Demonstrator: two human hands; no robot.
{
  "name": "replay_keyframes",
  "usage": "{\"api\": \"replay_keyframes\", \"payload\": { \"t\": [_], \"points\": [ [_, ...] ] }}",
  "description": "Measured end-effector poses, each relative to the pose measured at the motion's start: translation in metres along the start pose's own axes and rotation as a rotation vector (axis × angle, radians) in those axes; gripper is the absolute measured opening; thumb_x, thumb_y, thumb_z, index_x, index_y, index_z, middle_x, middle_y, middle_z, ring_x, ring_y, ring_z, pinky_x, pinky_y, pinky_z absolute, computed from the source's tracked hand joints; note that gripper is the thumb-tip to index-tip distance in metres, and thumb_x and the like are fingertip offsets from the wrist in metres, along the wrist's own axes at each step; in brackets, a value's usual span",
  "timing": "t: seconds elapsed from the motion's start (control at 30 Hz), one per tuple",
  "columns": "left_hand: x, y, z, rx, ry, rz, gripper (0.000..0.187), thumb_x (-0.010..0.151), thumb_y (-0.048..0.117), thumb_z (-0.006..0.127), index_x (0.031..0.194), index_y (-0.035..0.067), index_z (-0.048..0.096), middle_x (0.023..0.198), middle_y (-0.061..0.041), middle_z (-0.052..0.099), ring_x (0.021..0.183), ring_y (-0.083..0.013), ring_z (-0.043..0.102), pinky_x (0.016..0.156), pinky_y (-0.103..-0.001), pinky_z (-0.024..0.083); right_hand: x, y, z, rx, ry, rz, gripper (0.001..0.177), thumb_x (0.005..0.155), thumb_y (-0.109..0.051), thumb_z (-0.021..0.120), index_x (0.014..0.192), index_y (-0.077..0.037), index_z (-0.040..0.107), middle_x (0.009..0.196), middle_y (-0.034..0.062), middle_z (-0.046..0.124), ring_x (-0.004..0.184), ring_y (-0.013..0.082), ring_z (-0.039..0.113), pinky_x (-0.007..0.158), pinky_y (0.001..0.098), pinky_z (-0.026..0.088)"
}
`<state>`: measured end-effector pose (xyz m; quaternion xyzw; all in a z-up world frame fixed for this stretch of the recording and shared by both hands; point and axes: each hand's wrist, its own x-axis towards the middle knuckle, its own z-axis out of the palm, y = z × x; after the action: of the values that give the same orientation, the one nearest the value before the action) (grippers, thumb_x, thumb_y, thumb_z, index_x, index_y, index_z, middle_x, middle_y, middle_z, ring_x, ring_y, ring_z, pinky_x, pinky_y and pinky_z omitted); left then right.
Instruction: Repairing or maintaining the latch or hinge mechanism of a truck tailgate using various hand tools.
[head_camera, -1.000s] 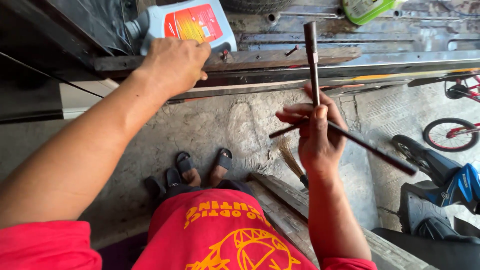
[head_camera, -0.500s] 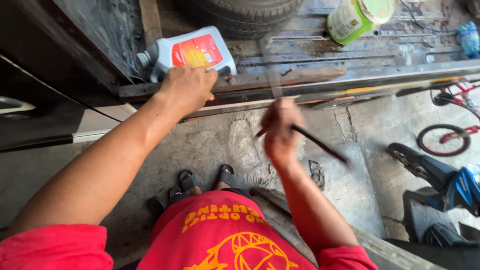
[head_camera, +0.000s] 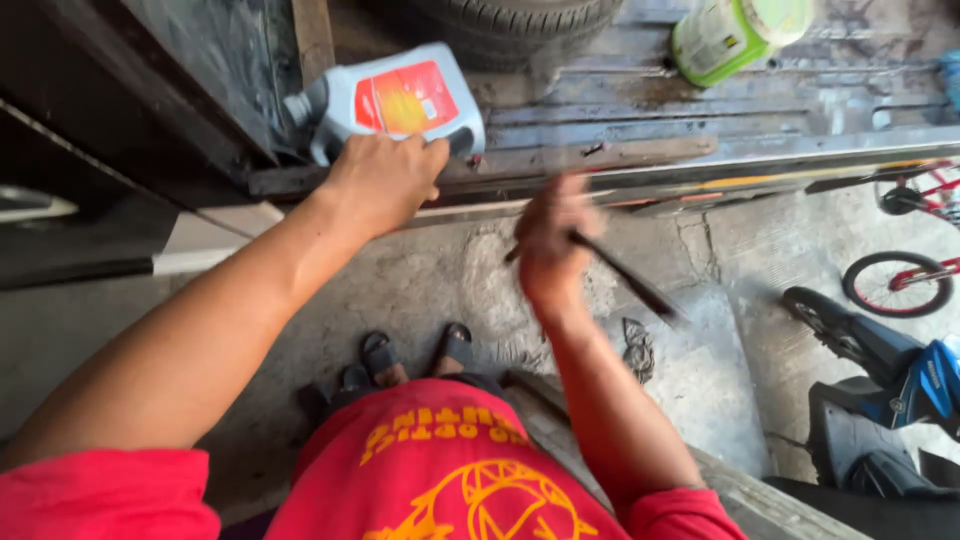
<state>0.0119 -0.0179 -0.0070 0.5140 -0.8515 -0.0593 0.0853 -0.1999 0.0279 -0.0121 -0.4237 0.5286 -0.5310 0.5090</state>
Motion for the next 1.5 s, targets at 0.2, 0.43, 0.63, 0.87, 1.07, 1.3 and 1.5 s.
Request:
{"api": "replay_keyframes", "payload": {
  "t": [0.2, 0.43, 0.63, 0.87, 1.07, 1.3, 1.5],
  "points": [
    [-0.008, -0.001, -0.002, -0.043, 0.003, 0.021, 0.038, 0.084, 0.033, 0.079, 0.103, 0.003, 0.066, 0.092, -0.019, 0.073, 0.083, -0.0392, 0.073, 0.065, -0.052, 0.057, 0.025, 0.13, -0.033, -0.618, -0.019, -0.292, 0.049, 0.116, -0.043, 0.043, 0.077, -0.014, 0.048, 0.062, -0.0034, 0.044, 0.057, 0.0073, 0.039, 0.05, 0.0247, 0.036],
    [0.003, 0.004, -0.005, -0.015, -0.047, -0.014, 0.037, 0.084, 0.032, 0.08, 0.104, 0.005, 0.066, 0.092, -0.017, 0.074, 0.088, -0.0386, 0.073, 0.07, -0.052, 0.057, 0.013, 0.018, -0.015, 0.007, -0.109, 0.126, 0.049, 0.113, -0.044, 0.044, 0.073, -0.015, 0.042, 0.061, -0.0048, 0.036, 0.049, 0.0091, 0.03, 0.043, 0.0284, 0.024],
    [0.001, 0.006, -0.003, -0.034, -0.086, -0.032, 0.041, 0.083, 0.032, 0.079, 0.107, 0.002, 0.065, 0.095, -0.018, 0.074, 0.086, -0.0405, 0.073, 0.07, -0.053, 0.057, -0.012, -0.02, -0.068, 0.399, 0.003, 0.112, 0.052, 0.112, -0.048, 0.045, 0.073, -0.014, 0.04, 0.059, -0.003, 0.03, 0.047, 0.0122, 0.026, 0.043, 0.0313, 0.024],
    [-0.003, 0.009, -0.013, 0.036, -0.131, -0.072, 0.039, 0.091, 0.037, 0.076, 0.106, 0.002, 0.065, 0.089, -0.019, 0.073, 0.083, -0.0427, 0.073, 0.069, -0.055, 0.056, -0.03, 0.01, -0.109, 0.358, 0.039, 0.042, 0.052, 0.113, -0.046, 0.045, 0.076, -0.009, 0.044, 0.058, -0.0014, 0.03, 0.047, 0.0123, 0.027, 0.045, 0.032, 0.025],
    [0.006, 0.026, -0.027, 0.161, -0.26, -0.132, 0.048, 0.091, 0.044, 0.075, 0.109, 0.0, 0.065, 0.084, -0.018, 0.073, 0.078, -0.0378, 0.074, 0.066, -0.051, 0.058, -0.04, 0.064, -0.141, 0.4, 0.21, 0.051, 0.044, 0.113, -0.04, 0.044, 0.085, -0.007, 0.05, 0.059, 0.0, 0.034, 0.049, 0.013, 0.03, 0.048, 0.0317, 0.03],
    [-0.001, 0.011, 0.012, 0.346, -0.283, -0.23, 0.047, 0.091, 0.054, 0.072, 0.098, 0.007, 0.071, 0.071, -0.015, 0.068, 0.066, -0.0324, 0.07, 0.06, -0.045, 0.057, -0.053, 0.201, -0.158, 0.368, 0.233, -0.26, 0.034, 0.111, -0.034, 0.048, 0.089, -0.007, 0.05, 0.068, 0.0036, 0.04, 0.052, 0.0135, 0.034, 0.048, 0.0289, 0.03],
    [0.003, -0.041, 0.072, -0.144, -0.338, -0.482, 0.043, 0.108, 0.043, 0.06, 0.091, 0.005, 0.069, 0.061, -0.019, 0.06, 0.046, -0.0359, 0.057, 0.046, -0.046, 0.047, -0.046, 0.282, -0.173, 0.497, 0.162, -0.168, 0.033, 0.112, -0.031, 0.047, 0.092, -0.006, 0.052, 0.062, 0.002, 0.038, 0.051, 0.0102, 0.033, 0.049, 0.0268, 0.028]
  ]
}}
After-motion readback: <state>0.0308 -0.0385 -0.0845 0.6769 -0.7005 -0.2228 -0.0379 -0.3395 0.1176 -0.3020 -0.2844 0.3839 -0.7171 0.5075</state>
